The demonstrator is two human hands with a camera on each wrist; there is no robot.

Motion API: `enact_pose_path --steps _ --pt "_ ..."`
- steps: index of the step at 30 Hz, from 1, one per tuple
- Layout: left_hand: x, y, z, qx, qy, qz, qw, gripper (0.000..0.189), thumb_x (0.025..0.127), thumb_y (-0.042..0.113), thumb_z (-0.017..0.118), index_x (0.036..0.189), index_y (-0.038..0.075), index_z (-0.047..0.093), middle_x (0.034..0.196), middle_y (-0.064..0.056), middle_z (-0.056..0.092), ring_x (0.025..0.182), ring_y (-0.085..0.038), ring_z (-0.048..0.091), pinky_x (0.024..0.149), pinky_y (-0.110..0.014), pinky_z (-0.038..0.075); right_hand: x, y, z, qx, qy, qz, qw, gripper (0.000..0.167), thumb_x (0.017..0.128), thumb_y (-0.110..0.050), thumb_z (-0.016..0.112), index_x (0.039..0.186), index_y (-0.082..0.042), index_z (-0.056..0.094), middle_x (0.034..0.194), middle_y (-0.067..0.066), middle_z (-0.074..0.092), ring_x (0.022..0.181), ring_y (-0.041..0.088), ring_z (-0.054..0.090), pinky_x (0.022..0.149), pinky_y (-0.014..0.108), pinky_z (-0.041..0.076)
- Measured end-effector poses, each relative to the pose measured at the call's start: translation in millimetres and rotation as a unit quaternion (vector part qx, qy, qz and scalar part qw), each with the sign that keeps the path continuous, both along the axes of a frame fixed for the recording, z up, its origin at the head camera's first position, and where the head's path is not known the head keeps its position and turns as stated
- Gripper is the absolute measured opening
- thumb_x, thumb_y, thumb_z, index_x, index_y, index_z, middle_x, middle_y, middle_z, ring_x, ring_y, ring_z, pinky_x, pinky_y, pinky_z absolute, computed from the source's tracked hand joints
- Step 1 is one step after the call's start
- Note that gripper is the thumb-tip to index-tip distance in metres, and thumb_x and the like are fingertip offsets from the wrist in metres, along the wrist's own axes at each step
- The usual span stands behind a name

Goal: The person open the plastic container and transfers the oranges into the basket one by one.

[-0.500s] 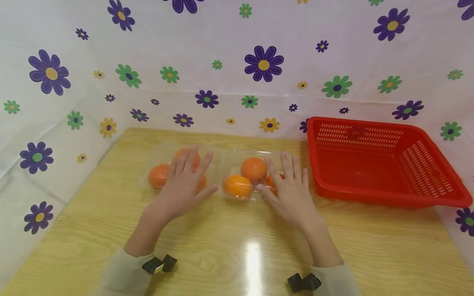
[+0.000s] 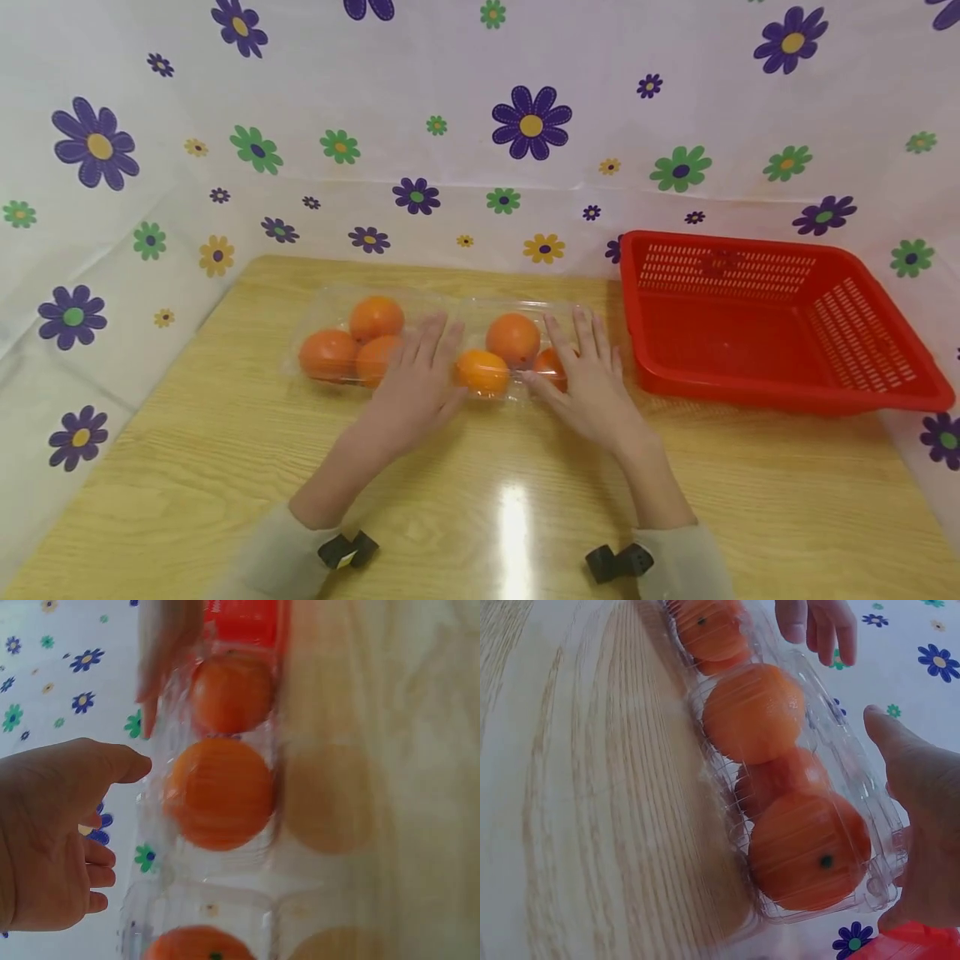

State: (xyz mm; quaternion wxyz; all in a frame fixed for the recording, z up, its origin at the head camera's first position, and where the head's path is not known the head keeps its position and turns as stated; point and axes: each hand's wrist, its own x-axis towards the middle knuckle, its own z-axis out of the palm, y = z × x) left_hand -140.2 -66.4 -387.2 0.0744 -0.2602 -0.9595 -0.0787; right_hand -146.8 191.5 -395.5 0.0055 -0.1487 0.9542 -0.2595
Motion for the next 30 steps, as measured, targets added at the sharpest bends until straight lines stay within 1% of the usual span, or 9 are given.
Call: enact_pose_path --steps 3,5,10,14,18,20,22,26,30 --pt "1.6 9.2 -8.1 -0.009 0.019 -0.019 0.9996 0.076 0.099 0.036 0.058 0.156 0.001 0.022 0.159 -0.028 0.02 0.147 -0.042 0.022 0.115 -0.055 0.026 -0.5 1 -2.1 0.0 0.0 0.0 1.0 0.09 0.093 -0.06 0.057 0.161 -0.024 0.011 0.166 0.01 -0.01 0.151 0.037 -0.012 0.107 0.077 0.009" --pt "2.3 13.4 -12.7 -0.019 0.021 -0.029 0.9992 0.073 0.099 0.036 0.058 0.155 0.002 0.026 0.159 -0.029 0.021 0.146 -0.043 0.024 0.115 -0.054 0.028 -0.8 2 -3.2 0.002 0.004 0.002 1.0 0.094 0.09 -0.061 0.061 0.161 -0.024 0.013 0.166 0.011 -0.009 0.151 0.036 -0.011 0.106 0.077 0.011" --pt "2.7 17.3 -16.3 -0.042 0.015 -0.027 0.9987 0.067 0.101 0.038 0.056 0.154 0.006 0.031 0.159 -0.027 0.022 0.146 -0.042 0.025 0.114 -0.053 0.031 -1.5 3 -4.7 0.001 0.015 0.011 0.9998 0.091 0.087 -0.057 0.068 0.159 -0.019 0.026 0.166 0.014 -0.005 0.151 0.037 -0.01 0.107 0.075 0.017" --pt "0.7 20.4 -13.9 -0.032 0.003 -0.018 0.9993 0.063 0.102 0.04 0.054 0.152 0.008 0.036 0.158 -0.026 0.024 0.142 -0.044 0.032 0.107 -0.052 0.04 -2.0 5 -6.4 -0.002 0.01 0.015 0.9998 0.087 0.087 -0.057 0.068 0.156 -0.018 0.033 0.166 0.015 -0.003 0.151 0.037 -0.01 0.107 0.072 0.023" --pt "-5.2 29.9 -5.7 -0.014 -0.041 -0.003 0.999 0.06 0.1 0.039 0.058 0.148 0.006 0.041 0.156 -0.027 0.026 0.136 -0.048 0.04 0.094 -0.054 0.05 -3.2 9 -7.6 -0.006 0.01 0.013 0.9999 0.087 0.086 -0.057 0.069 0.156 -0.019 0.035 0.166 0.014 -0.001 0.151 0.038 -0.009 0.105 0.073 0.025" --pt "-8.7 35.1 -0.7 -0.011 -0.064 0.008 0.9979 0.06 0.099 0.038 0.06 0.145 0.005 0.042 0.155 -0.028 0.026 0.133 -0.049 0.042 0.091 -0.053 0.052 -4.1 10 -8.4 -0.008 0.01 0.011 0.9999 0.086 0.086 -0.057 0.069 0.156 -0.019 0.035 0.167 0.014 0.0 0.151 0.038 -0.008 0.104 0.074 0.026" --pt "-11.3 38.4 2.6 -0.017 -0.076 0.02 0.9968 0.059 0.098 0.037 0.061 0.144 0.005 0.041 0.155 -0.029 0.026 0.131 -0.048 0.044 0.089 -0.052 0.053 -5.2 11 -9.5 -0.011 0.011 0.011 0.9998 0.086 0.086 -0.056 0.07 0.155 -0.019 0.036 0.166 0.014 0.0 0.151 0.039 -0.007 0.102 0.074 0.027" --pt "-13.1 37.5 3.5 -0.045 -0.065 0.032 0.9964 0.061 0.097 0.041 0.061 0.144 0.008 0.042 0.156 -0.029 0.027 0.13 -0.046 0.047 0.087 -0.051 0.055 -6.4 9 -12.0 -0.017 0.015 0.013 0.9997 0.085 0.085 -0.056 0.071 0.155 -0.019 0.037 0.166 0.015 0.001 0.15 0.041 -0.007 0.1 0.074 0.031" --pt "-12.5 32.8 1.2 -0.052 -0.042 0.019 0.9976 0.061 0.097 0.043 0.061 0.144 0.008 0.044 0.155 -0.03 0.029 0.128 -0.046 0.049 0.085 -0.05 0.055 -4.9 7 -13.2 -0.018 0.023 0.01 0.9995 0.085 0.085 -0.056 0.072 0.154 -0.02 0.038 0.166 0.016 0.004 0.15 0.042 -0.006 0.098 0.074 0.033"
